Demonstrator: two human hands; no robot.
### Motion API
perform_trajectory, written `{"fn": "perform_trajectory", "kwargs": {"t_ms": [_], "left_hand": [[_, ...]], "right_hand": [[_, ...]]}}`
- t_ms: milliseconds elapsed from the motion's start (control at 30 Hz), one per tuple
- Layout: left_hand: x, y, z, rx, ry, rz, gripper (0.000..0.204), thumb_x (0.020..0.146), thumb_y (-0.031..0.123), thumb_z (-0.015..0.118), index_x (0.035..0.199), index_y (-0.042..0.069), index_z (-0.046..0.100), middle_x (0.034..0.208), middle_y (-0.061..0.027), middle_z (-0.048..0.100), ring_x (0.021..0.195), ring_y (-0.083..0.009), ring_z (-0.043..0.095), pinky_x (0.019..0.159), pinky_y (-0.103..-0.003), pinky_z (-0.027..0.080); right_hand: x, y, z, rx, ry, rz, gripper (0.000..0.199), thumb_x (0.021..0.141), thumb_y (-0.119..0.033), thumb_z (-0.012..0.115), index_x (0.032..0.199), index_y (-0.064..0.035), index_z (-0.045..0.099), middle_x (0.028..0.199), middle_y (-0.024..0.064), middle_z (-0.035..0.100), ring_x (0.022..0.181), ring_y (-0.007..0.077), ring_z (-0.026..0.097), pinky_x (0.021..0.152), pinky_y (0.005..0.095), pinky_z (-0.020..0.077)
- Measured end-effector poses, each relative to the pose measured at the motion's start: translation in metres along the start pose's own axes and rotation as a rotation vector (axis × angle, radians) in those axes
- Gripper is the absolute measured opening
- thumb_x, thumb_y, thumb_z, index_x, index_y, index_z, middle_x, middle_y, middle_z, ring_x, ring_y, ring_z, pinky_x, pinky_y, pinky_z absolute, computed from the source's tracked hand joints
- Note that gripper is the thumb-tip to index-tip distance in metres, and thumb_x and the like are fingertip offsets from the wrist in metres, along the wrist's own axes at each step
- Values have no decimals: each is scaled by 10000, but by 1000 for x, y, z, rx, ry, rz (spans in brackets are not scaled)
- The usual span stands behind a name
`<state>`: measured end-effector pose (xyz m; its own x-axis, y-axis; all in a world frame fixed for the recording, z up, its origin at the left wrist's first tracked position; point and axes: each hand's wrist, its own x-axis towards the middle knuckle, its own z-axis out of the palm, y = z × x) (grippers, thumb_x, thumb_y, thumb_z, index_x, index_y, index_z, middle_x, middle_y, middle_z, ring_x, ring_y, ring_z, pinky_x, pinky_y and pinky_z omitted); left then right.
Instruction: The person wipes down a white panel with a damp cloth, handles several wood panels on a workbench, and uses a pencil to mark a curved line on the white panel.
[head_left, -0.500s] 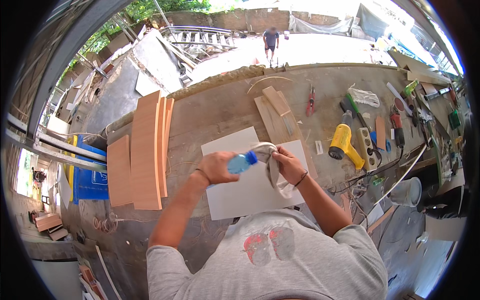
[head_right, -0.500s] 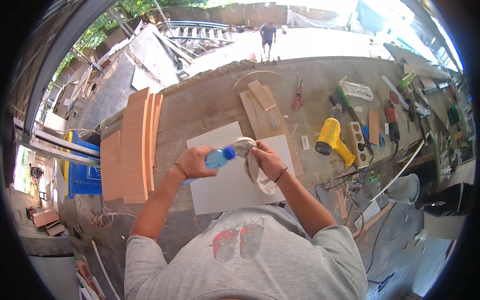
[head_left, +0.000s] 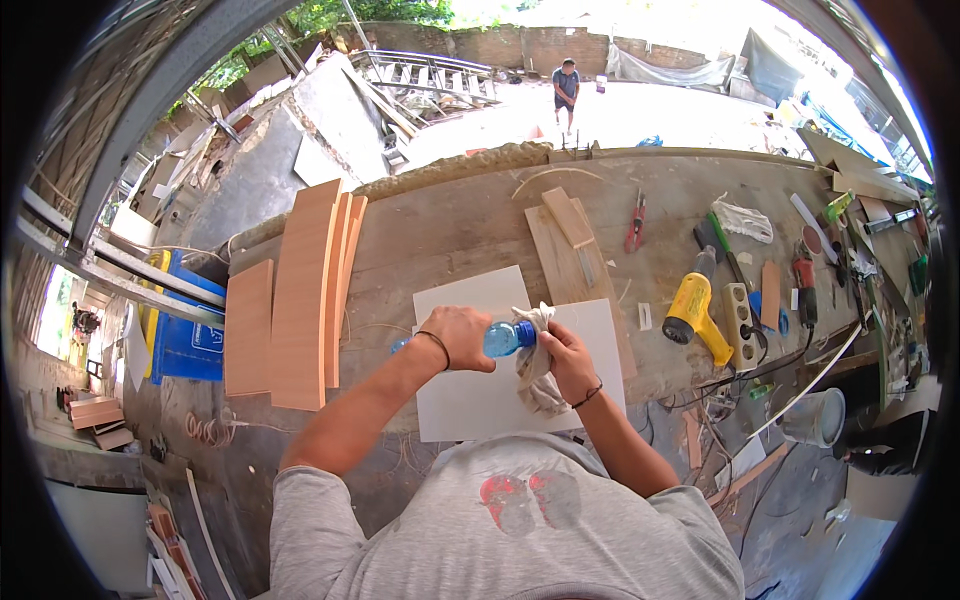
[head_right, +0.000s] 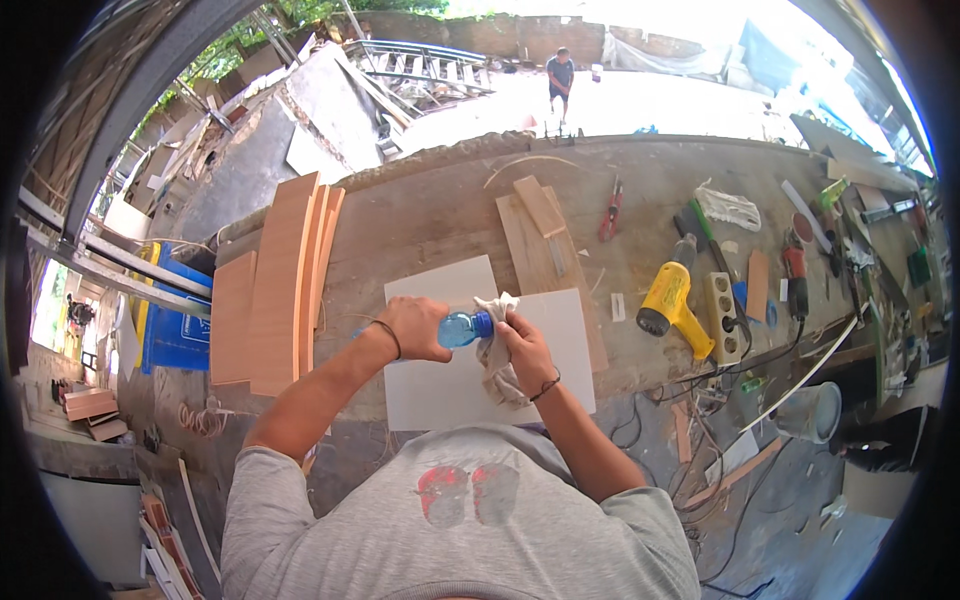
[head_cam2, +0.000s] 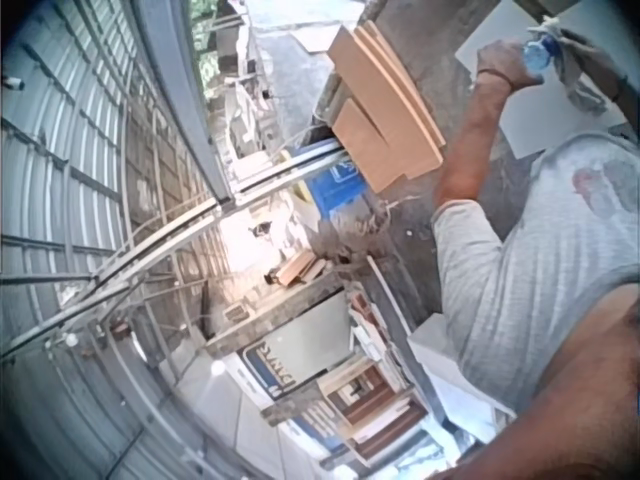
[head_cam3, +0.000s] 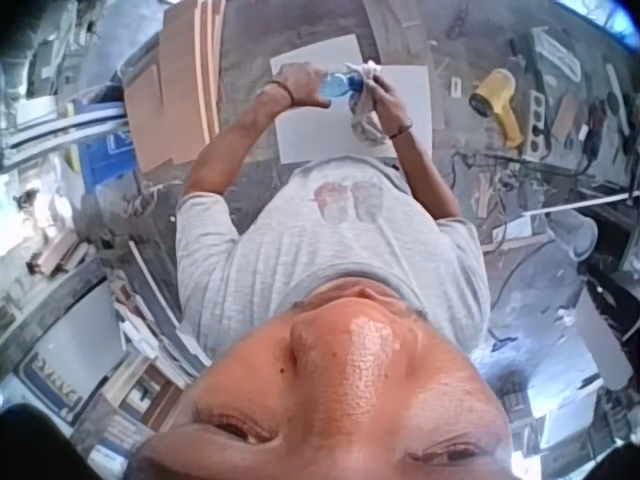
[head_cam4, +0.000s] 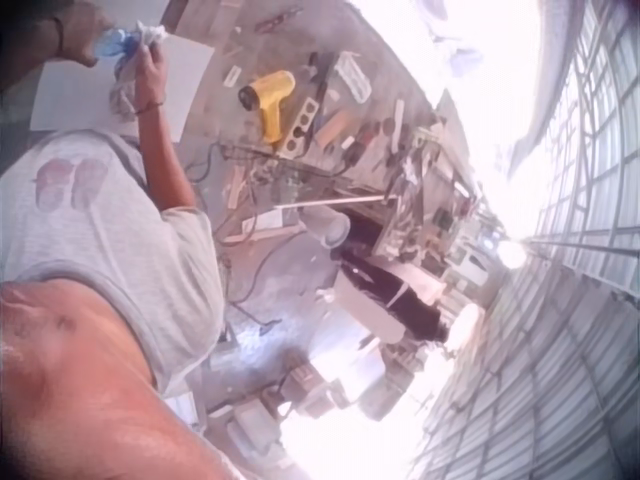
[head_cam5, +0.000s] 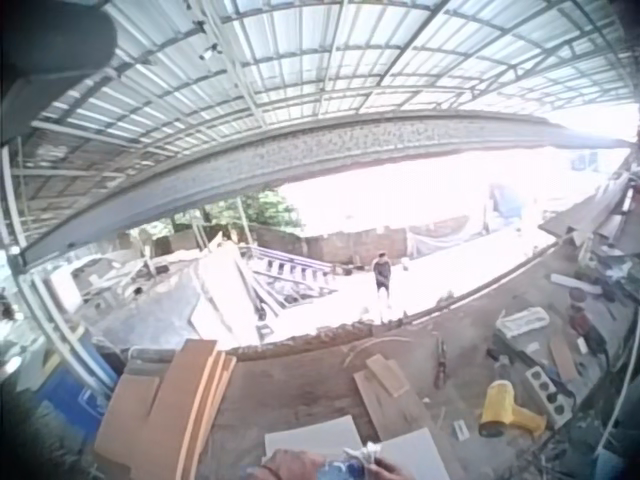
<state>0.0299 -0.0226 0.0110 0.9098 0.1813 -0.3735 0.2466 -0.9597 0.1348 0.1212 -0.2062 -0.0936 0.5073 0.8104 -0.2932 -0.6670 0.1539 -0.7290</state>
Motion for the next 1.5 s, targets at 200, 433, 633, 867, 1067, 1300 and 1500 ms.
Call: {"fn": "perform_trajectory", "kwargs": {"t_ms": [200,433,633,867,1067,1300,1500], "left_hand": [[-1,-1,0,-11,-8,21,424,556,419,696,798,75,646,795,-157,671,763,-330,662,723,-414,527],[-5,-26,11,-24,57,69,452,587,412,710,891,84,640,891,-140,668,839,-314,658,749,-413,526],[-15,-83,32,-250,354,117,532,638,411,733,1031,75,610,967,-156,647,885,-333,644,777,-431,523],[-5,-188,61,-603,514,-239,637,671,455,765,1061,-10,573,919,-198,658,840,-363,654,742,-429,524],[3,-235,79,-762,956,-321,683,681,476,774,1072,-35,543,990,-222,639,910,-364,632,797,-438,491],[14,-261,116,-964,884,-306,940,711,452,767,1377,-41,323,1264,-225,521,1144,-336,542,946,-398,432],[18,-285,155,-974,936,-262,972,714,435,770,1396,-54,279,1278,-238,504,1148,-334,540,964,-396,430]], "right_hand": [[-2,6,1,61,44,-14,346,964,-113,481,1277,36,480,1117,74,600,979,144,597,867,302,501],[-1,17,16,-99,130,-88,356,951,-163,528,1248,33,526,1092,54,606,955,102,559,851,252,454],[-17,22,45,-463,207,-156,338,943,-192,541,1215,8,563,1087,68,628,963,148,572,829,267,457],[9,117,95,-1930,-331,-142,548,929,-450,447,1376,-133,432,1499,86,312,1403,268,237,1074,614,186],[62,66,-19,-2044,586,-87,654,953,-500,353,1489,-153,215,1559,55,176,1428,280,174,1087,644,137],[66,140,85,-2106,265,-108,748,928,-562,352,1484,-81,213,1561,99,156,1441,286,130,1114,596,90],[81,95,50,-2115,407,-26,735,924,-547,387,1472,-80,240,1545,139,189,1434,316,143,1129,562,77]]}}
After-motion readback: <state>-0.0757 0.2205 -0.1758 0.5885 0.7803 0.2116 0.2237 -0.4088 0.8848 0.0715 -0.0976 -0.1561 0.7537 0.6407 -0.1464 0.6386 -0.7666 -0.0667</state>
